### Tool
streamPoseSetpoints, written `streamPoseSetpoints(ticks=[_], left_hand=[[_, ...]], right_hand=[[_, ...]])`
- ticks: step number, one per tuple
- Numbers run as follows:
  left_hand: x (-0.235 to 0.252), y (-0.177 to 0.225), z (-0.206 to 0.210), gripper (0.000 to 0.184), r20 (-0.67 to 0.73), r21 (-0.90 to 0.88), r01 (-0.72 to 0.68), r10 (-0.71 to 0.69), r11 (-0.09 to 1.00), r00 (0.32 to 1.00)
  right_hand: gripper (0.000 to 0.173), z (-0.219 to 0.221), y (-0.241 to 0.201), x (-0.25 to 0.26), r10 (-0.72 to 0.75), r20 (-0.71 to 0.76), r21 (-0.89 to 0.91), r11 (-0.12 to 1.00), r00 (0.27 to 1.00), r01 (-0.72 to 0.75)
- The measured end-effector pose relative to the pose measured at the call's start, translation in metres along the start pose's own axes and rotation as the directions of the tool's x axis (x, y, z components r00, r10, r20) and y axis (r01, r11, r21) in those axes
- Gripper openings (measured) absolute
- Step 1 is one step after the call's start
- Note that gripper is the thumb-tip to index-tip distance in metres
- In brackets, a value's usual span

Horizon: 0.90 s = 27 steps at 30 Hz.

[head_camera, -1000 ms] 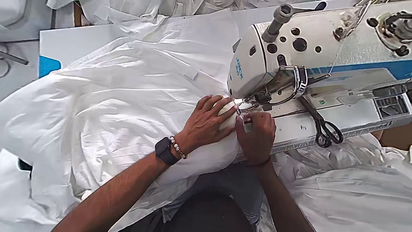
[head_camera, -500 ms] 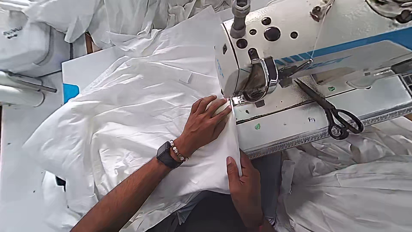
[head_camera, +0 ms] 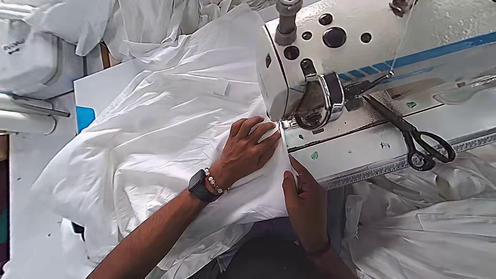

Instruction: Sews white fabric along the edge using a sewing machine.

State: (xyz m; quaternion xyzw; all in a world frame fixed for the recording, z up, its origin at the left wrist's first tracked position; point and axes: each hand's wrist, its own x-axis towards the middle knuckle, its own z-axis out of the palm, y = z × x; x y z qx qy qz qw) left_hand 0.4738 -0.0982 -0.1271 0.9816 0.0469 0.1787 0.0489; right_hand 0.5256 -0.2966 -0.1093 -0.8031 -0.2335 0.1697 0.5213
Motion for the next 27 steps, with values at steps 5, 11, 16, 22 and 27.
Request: streamPoseSetpoints(ticks=[5, 11, 16, 22, 27], left_hand=[[-0.001, 0.011, -0.003, 0.035, 0.032, 0.035, 0.054, -0.055, 0.998, 0.998], [-0.003, 0.006, -0.001, 0.035, 0.015, 0.004, 0.05, -0.05, 0.999, 0.999], [-0.002, 0.01, -0.004, 0.031, 0.027, 0.009, 0.05, -0.05, 0.999, 0.998], [-0.003, 0.001, -0.001, 0.033, 0.001, -0.022, 0.016, -0.016, 1.0, 1.0], [0.006, -0.018, -0.002, 0.029, -0.042, -0.033, -0.136, 0.135, 0.99, 0.99]], right_hand=[[0.038, 0.003, 0.0, 0.006, -0.036, -0.02, -0.088, 0.996, 0.999, 0.034], [0.038, 0.001, 0.0, 0.008, -0.073, -0.022, -0.168, 0.983, 0.997, 0.068], [0.04, -0.002, -0.004, 0.008, 0.007, -0.025, -0.222, 0.975, 1.0, -0.012], [0.038, -0.004, -0.004, 0.011, -0.02, -0.023, -0.256, 0.967, 1.0, 0.013], [0.036, -0.002, -0.004, 0.017, -0.019, -0.034, -0.274, 0.962, 0.999, 0.009]])
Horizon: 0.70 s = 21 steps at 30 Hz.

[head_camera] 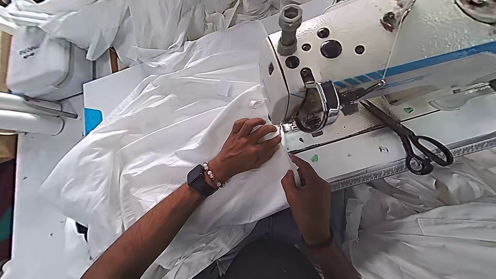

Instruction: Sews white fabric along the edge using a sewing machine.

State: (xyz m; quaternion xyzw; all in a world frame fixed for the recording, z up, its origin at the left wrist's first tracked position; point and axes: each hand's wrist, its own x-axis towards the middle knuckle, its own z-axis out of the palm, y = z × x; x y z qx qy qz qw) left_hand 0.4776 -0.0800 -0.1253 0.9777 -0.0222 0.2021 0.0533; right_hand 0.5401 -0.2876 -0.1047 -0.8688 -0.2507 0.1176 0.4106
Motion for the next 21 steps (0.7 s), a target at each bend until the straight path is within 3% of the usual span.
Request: streamPoseSetpoints(ticks=[3, 7, 12, 17, 21], left_hand=[[0.0, 0.005, -0.003, 0.03, 0.023, 0.02, 0.016, -0.016, 1.0, 1.0], [-0.005, 0.042, 0.002, 0.036, 0.078, 0.012, 0.263, -0.263, 0.965, 0.962], [-0.009, 0.03, 0.006, 0.036, 0.034, 0.008, 0.179, -0.179, 0.984, 0.983], [-0.012, 0.047, 0.006, 0.037, 0.062, 0.029, 0.288, -0.289, 0.957, 0.955], [-0.012, 0.03, 0.006, 0.037, 0.065, 0.004, 0.217, -0.216, 0.976, 0.974]], right_hand=[[0.035, 0.003, 0.001, 0.003, -0.007, 0.005, -0.006, 1.0, 1.0, 0.007], [0.038, 0.003, 0.002, 0.002, -0.023, 0.023, -0.039, 0.999, 0.999, 0.024], [0.04, 0.0, 0.003, -0.007, -0.036, 0.036, -0.008, 0.999, 0.999, 0.037], [0.037, -0.005, 0.007, -0.015, -0.074, 0.05, 0.009, 0.997, 0.996, 0.073], [0.037, -0.007, 0.008, -0.019, -0.099, 0.049, 0.016, 0.995, 0.994, 0.099]])
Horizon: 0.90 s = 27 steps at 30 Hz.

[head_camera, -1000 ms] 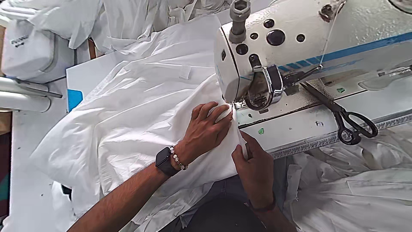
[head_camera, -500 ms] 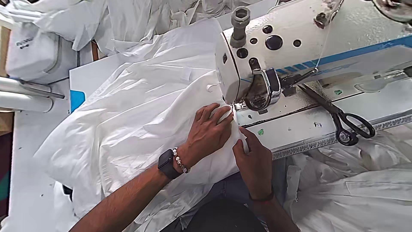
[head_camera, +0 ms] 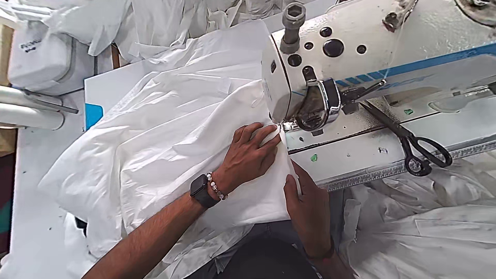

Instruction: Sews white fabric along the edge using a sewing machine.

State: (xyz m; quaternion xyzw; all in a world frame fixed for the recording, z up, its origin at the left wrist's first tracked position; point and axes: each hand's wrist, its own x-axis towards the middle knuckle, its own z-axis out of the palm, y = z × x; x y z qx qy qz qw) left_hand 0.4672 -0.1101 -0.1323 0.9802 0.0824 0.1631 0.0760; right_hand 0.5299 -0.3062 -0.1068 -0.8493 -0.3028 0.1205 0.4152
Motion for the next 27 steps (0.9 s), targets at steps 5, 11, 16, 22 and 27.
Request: streamPoseSetpoints(ticks=[5, 11, 16, 22, 27], left_hand=[[0.0, 0.003, -0.001, 0.039, -0.013, 0.054, -0.023, 0.023, 0.998, 1.0], [-0.002, 0.007, 0.002, 0.04, -0.014, -0.005, 0.051, -0.051, 0.999, 0.999], [-0.003, 0.012, 0.002, 0.04, -0.031, 0.032, 0.053, -0.053, 0.998, 0.998], [0.002, -0.002, 0.001, 0.036, -0.036, 0.021, -0.014, 0.015, 1.0, 0.999], [-0.005, 0.017, 0.002, 0.041, -0.022, 0.035, 0.092, -0.091, 0.995, 0.996]], right_hand=[[0.04, 0.002, -0.004, 0.003, 0.015, 0.004, 0.007, 1.0, 1.0, -0.015], [0.04, 0.001, -0.002, 0.007, 0.006, 0.01, 0.024, 1.0, 1.0, -0.006], [0.041, 0.002, -0.003, 0.012, 0.031, 0.009, 0.036, 0.999, 0.999, -0.031], [0.047, 0.002, -0.005, 0.011, 0.086, 0.036, -0.014, 0.996, 0.996, -0.086], [0.043, -0.004, -0.002, 0.004, 0.037, 0.047, 0.007, 0.999, 0.998, -0.037]])
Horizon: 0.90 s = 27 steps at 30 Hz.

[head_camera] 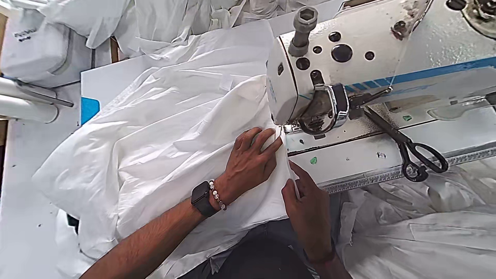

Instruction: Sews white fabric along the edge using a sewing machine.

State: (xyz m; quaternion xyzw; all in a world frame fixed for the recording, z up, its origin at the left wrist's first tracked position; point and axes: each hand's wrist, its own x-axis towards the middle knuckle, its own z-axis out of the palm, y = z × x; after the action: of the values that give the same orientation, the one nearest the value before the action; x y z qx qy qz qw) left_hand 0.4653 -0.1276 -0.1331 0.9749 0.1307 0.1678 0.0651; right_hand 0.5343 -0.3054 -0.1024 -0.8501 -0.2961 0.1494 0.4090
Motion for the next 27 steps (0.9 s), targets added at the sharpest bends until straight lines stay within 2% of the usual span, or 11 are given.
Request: streamPoseSetpoints(ticks=[7, 13, 19, 21, 23, 24, 25, 27], left_hand=[[0.011, -0.025, -0.002, 0.036, -0.04, -0.018, -0.147, 0.146, 0.989, 0.988], [0.027, -0.044, -0.009, 0.03, -0.082, -0.008, -0.285, 0.284, 0.958, 0.955], [0.045, -0.059, -0.014, 0.025, -0.099, -0.013, -0.474, 0.471, 0.88, 0.877], [0.037, -0.043, -0.016, 0.022, -0.074, -0.066, -0.382, 0.378, 0.922, 0.923], [0.012, -0.014, -0.014, 0.027, 0.022, -0.227, -0.083, 0.09, 0.97, 0.996], [0.004, -0.005, -0.013, 0.033, 0.077, -0.272, 0.04, -0.02, 0.961, 0.997], [-0.001, -0.004, -0.011, 0.035, 0.092, -0.292, 0.094, -0.07, 0.952, 0.993], [-0.006, -0.014, -0.007, 0.036, 0.066, -0.265, 0.033, -0.016, 0.964, 0.998]], right_hand=[[0.041, -0.012, -0.01, -0.01, -0.071, -0.057, -0.07, 0.995, 0.996, 0.067], [0.038, -0.014, -0.018, 0.002, -0.159, -0.071, -0.251, 0.958, 0.985, 0.137], [0.035, -0.023, -0.04, 0.039, -0.224, 0.044, -0.422, 0.879, 0.974, 0.222], [0.037, -0.017, -0.036, 0.063, -0.208, 0.05, -0.432, 0.877, 0.977, 0.209], [0.04, -0.006, -0.021, 0.082, -0.142, 0.071, -0.468, 0.869, 0.987, 0.159], [0.041, -0.002, -0.014, 0.089, -0.116, 0.084, -0.49, 0.86, 0.99, 0.142], [0.04, -0.001, -0.006, 0.091, -0.135, 0.067, -0.496, 0.855, 0.989, 0.15], [0.036, -0.01, 0.008, 0.079, -0.183, 0.045, -0.477, 0.86, 0.982, 0.183]])
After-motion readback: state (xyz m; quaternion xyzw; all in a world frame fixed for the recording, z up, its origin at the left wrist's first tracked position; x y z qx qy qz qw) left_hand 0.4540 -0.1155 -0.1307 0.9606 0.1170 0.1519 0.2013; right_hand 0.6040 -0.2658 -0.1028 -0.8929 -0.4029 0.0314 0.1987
